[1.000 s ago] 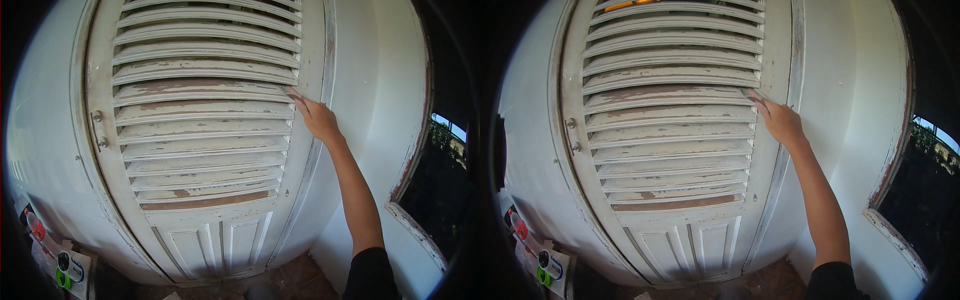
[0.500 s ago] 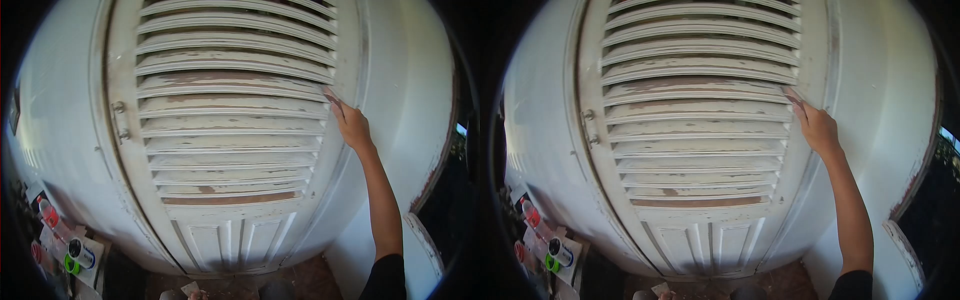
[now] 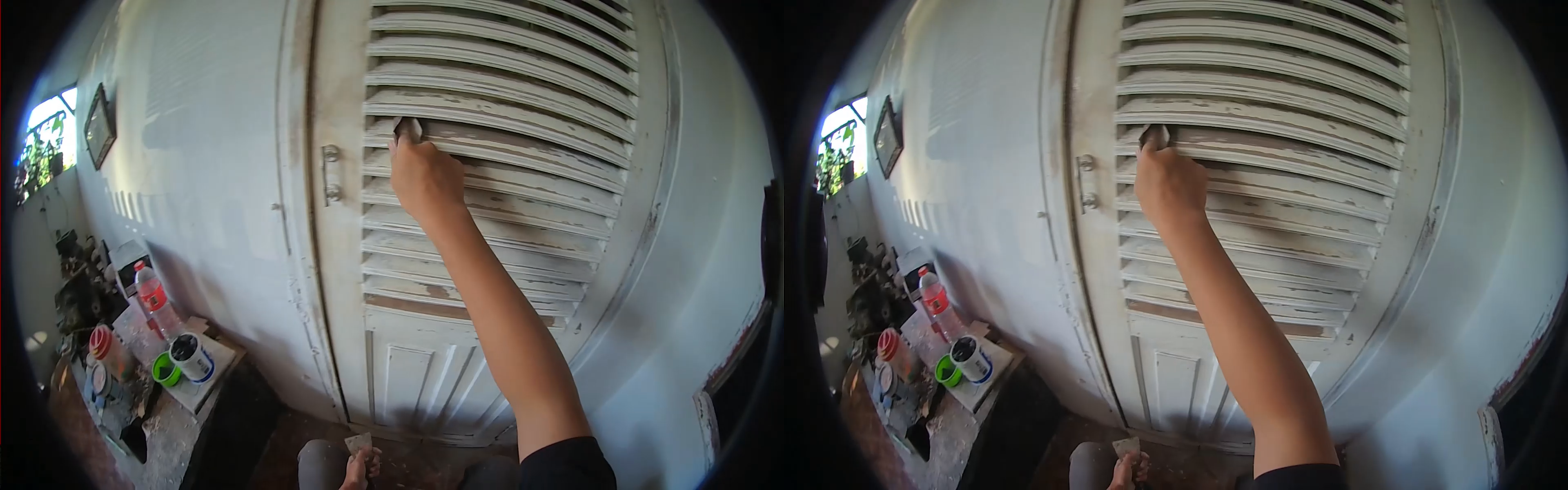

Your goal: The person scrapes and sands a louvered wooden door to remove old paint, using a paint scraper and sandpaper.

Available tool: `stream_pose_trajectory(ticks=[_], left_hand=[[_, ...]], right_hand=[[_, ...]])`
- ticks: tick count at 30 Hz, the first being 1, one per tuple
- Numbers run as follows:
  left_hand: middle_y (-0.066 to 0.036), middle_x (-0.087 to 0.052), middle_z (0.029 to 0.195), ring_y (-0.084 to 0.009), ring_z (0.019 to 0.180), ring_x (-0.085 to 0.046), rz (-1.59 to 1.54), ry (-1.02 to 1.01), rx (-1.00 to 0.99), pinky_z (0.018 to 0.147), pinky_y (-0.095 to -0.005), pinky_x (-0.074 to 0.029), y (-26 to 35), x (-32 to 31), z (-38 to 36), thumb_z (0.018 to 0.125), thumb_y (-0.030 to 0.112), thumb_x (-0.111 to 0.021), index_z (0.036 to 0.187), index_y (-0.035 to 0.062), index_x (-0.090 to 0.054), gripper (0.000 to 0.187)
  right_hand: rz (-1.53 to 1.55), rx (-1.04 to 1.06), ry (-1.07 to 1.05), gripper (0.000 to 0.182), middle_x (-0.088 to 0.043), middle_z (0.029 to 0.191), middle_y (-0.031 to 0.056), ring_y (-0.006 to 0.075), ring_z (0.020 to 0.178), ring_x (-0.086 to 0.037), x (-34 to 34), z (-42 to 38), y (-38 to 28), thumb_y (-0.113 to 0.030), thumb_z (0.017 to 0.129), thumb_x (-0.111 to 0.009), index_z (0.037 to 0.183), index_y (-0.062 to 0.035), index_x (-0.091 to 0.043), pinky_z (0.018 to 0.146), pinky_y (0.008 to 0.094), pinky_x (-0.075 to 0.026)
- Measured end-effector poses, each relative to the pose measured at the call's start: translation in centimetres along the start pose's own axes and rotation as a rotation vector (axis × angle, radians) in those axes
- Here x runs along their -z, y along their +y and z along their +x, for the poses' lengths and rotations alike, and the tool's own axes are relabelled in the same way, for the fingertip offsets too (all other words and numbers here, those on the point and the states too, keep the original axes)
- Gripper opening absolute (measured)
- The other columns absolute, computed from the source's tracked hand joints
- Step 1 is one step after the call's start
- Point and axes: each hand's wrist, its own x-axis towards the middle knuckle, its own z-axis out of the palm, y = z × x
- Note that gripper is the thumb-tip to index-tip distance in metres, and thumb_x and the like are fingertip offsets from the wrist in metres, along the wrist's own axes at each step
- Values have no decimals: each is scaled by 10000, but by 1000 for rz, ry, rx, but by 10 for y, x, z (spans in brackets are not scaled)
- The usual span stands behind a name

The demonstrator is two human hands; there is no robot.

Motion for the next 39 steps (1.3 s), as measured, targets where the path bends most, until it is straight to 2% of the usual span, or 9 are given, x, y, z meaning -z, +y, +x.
stream_pose_trajectory(ticks=[8, 10, 13, 22, 27, 31, 36, 38, 39], left_hand=[[19, -408, 642, -87, 474, -315, -80, 70, 9, 418, -246, -254, 15, 22, -5, 1050, 249, -412, 1023, 61, -616, 279], [-57, -568, 782, -161, 590, -518, -55, -175, 19, 497, -305, -433, 5, 48, 8, 1054, 295, -443, 1130, 53, -613, 305], [3, -443, 683, -105, 539, -399, -42, -110, 109, 487, -260, -303, 24, 22, -11, 1009, 364, -553, 1010, 62, -600, 305], [-14, -491, 718, -121, 550, -434, -43, -93, 95, 475, -268, -326, 5, 36, 10, 985, 378, -564, 994, 27, -615, 355], [-31, -533, 712, -147, 603, -492, -66, -184, 127, 504, -275, -352, 2, 52, 11, 1000, 385, -556, 1016, 39, -641, 357], [-117, -623, 959, -208, 726, -600, -240, -243, 203, 587, -329, -484, 12, 38, 1, 1022, 314, -536, 1100, 30, -607, 303], [-216, -574, 1343, -383, 1177, -590, -242, -527, 278, 991, -522, -493, -24, 58, 18, 1051, 391, -497, 1363, 49, -519, 463], [-167, -626, 1205, -327, 1065, -619, -126, -398, 211, 920, -478, -516, -20, 48, 13, 1051, 395, -503, 1310, 63, -563, 424], [-140, -630, 1137, -303, 1019, -616, -22, -319, 252, 881, -467, -521, -23, 52, 18, 1051, 395, -507, 1265, 66, -588, 401]], right_hand=[[-86, 16, -126, 348, -718, 935, 252, 419, 916, -713, 18, 5, -8, -282, 1049, -420, 1296, -90, -573, 802, 543, -561], [-128, 32, -142, 358, -724, 937, 244, 419, 911, -715, 6, 16, -11, -270, 1044, -429, 1295, -59, -571, 795, 539, -564], [-192, -31, -89, 396, -729, 928, 249, 398, 885, -728, -3, 10, -33, -186, 999, -467, 1319, 33, -545, 769, 514, -576], [-337, 11, -62, 349, -745, 880, 202, 344, 806, -747, -7, -8, -51, -114, 951, -488, 1248, 52, -565, 690, 468, -594], [-181, 145, -444, 443, -680, 649, 191, 383, 636, -703, -37, -164, -38, -309, 1044, -414, 1425, -99, -492, 669, 536, -560], [163, -158, -980, 404, -713, 871, 202, 413, 822, -700, -93, -361, 15, -431, 1030, -438, 1372, -261, -569, 712, 547, -548], [614, -100, -992, 375, -717, 842, 148, 362, 732, -698, -127, -567, 29, -344, 967, -607, 1334, -282, -654, 651, 467, -554], [742, -200, -1046, 356, -635, 1285, 209, 346, 1115, -644, -94, -564, -4, -188, 1003, -608, 1304, 4, -611, 935, 430, -511], [814, -371, -1083, 371, -594, 1355, 211, 385, 1214, -577, -86, -565, -15, -190, 1003, -600, 1342, -40, -603, 1001, 456, -475]])
